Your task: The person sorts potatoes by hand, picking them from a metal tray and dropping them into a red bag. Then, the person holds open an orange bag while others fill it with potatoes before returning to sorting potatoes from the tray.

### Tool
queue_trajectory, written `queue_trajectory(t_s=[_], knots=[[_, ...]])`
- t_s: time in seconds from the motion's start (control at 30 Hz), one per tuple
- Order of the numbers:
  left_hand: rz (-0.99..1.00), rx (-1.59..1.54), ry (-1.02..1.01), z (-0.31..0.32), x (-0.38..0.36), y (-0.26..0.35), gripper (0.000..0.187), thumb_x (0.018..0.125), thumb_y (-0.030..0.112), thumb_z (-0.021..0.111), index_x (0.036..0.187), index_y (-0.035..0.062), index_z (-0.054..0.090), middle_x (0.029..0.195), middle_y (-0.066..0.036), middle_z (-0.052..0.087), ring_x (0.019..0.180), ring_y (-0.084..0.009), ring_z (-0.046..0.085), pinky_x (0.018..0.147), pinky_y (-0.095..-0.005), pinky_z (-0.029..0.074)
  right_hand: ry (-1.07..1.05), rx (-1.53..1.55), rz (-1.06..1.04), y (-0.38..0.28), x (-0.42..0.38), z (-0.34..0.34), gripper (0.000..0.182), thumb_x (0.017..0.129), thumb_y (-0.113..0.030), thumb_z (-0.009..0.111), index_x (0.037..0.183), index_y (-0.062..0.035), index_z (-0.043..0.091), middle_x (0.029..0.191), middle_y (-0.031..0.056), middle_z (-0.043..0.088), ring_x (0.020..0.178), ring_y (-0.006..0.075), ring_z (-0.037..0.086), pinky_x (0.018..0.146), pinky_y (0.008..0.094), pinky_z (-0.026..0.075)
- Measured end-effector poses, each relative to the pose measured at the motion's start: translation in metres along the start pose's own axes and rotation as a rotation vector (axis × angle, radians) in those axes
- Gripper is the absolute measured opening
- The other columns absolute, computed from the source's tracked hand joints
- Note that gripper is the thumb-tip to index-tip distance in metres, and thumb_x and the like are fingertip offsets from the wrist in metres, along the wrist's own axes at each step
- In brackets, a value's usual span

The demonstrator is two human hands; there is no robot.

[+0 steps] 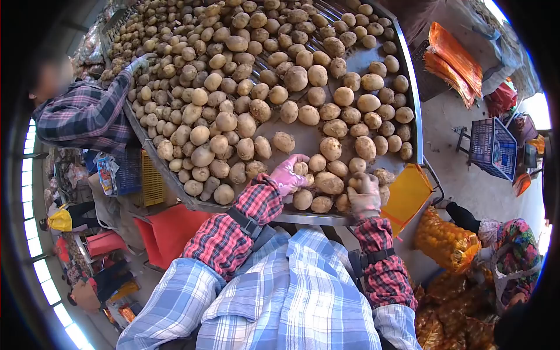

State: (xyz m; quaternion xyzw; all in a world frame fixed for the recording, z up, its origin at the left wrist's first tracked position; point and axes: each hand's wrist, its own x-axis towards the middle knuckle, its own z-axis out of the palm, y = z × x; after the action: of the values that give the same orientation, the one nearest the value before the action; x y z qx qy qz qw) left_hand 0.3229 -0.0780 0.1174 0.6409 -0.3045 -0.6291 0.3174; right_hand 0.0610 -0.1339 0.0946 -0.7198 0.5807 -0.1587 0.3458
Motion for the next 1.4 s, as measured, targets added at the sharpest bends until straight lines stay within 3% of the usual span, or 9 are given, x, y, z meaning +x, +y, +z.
queue_trajectory(t_s=[0.17,0.4,0.63,0.73,0.83,1.03,1.17,1.27,1.4], knots=[[-0.072,-0.823,-0.197,-0.012,-0.027,-0.001,0.063,0.079,-0.008,0.060,0.138,0.0099,0.047,0.121,-0.013,0.063,0.106,-0.0276,0.067,0.080,-0.0420,0.063,-0.154,1.163,0.533,-0.014,-0.012,-0.015,0.045,0.086,-0.013,0.064,0.128,-0.0032,0.055,0.115,0.0103,0.061,0.099,0.0214,0.063,0.083,0.0345,0.056],[-0.162,-1.259,-0.216,-0.004,-0.048,0.009,0.045,0.093,0.008,0.061,0.137,0.0102,0.051,0.130,-0.019,0.060,0.119,-0.0449,0.060,0.090,-0.0608,0.057,-0.259,1.184,0.442,-0.057,-0.018,-0.004,0.049,0.088,-0.021,0.065,0.134,-0.0067,0.054,0.122,0.0099,0.061,0.107,0.0217,0.063,0.087,0.0362,0.055],[-0.164,-1.190,-0.292,-0.003,-0.042,-0.007,0.055,0.090,0.013,0.069,0.141,0.0185,0.050,0.135,-0.016,0.057,0.104,-0.0329,0.066,0.080,-0.0551,0.060,-0.315,0.959,0.330,-0.068,-0.026,0.024,0.045,0.089,-0.017,0.070,0.131,-0.0038,0.059,0.123,0.0095,0.062,0.111,0.0188,0.060,0.096,0.0323,0.050],[-0.201,-1.164,-0.231,0.000,-0.047,0.005,0.055,0.091,0.014,0.070,0.141,0.0193,0.049,0.136,-0.016,0.055,0.100,-0.0317,0.066,0.071,-0.0505,0.060,-0.456,1.518,0.525,-0.068,-0.022,-0.009,0.047,0.093,-0.015,0.063,0.137,-0.0015,0.051,0.127,0.0097,0.061,0.111,0.0172,0.061,0.091,0.0338,0.056],[-0.223,-0.998,-0.126,0.009,-0.046,0.004,0.045,0.092,0.015,0.069,0.134,0.0172,0.054,0.128,-0.015,0.061,0.096,-0.0296,0.067,0.065,-0.0452,0.060,-0.308,1.408,0.419,-0.069,-0.016,-0.010,0.050,0.092,-0.016,0.066,0.138,-0.0024,0.050,0.132,0.0100,0.057,0.116,0.0216,0.060,0.096,0.0334,0.053],[-0.171,-0.826,-0.150,0.013,-0.049,-0.005,0.030,0.097,0.018,0.062,0.126,0.0139,0.056,0.113,-0.011,0.066,0.087,-0.0221,0.068,0.066,-0.0430,0.061,-0.292,0.218,-0.275,-0.039,0.055,-0.017,0.060,0.086,-0.037,0.073,0.138,-0.0122,0.055,0.138,0.0164,0.053,0.132,0.0340,0.049,0.111,0.0413,0.040],[-0.108,-0.719,-0.029,0.003,-0.068,0.005,0.031,0.097,0.018,0.062,0.125,0.0080,0.054,0.114,-0.017,0.065,0.079,-0.0209,0.069,0.064,-0.0387,0.062,-0.037,-0.831,0.017,-0.013,0.174,-0.078,0.067,0.093,-0.052,0.056,0.152,-0.0235,0.040,0.158,0.0136,0.036,0.148,0.0318,0.030,0.121,0.0414,0.024],[-0.093,-0.759,0.007,-0.006,-0.070,-0.001,0.033,0.096,0.015,0.063,0.126,0.0069,0.052,0.112,-0.017,0.065,0.080,-0.0222,0.069,0.063,-0.0385,0.062,0.043,-0.785,0.075,-0.005,0.167,-0.064,0.079,0.091,-0.050,0.060,0.158,-0.0234,0.027,0.167,0.0091,0.013,0.150,0.0397,0.018,0.120,0.0596,0.016],[-0.034,-0.810,0.045,-0.006,-0.072,-0.004,0.035,0.095,0.015,0.062,0.127,0.0054,0.051,0.110,-0.017,0.064,0.078,-0.0238,0.069,0.060,-0.0381,0.060,0.044,-0.758,-0.177,0.009,0.074,-0.020,0.075,0.088,-0.042,0.062,0.152,-0.0147,0.036,0.155,0.0110,0.039,0.148,0.0452,0.021,0.120,0.0599,0.020]])
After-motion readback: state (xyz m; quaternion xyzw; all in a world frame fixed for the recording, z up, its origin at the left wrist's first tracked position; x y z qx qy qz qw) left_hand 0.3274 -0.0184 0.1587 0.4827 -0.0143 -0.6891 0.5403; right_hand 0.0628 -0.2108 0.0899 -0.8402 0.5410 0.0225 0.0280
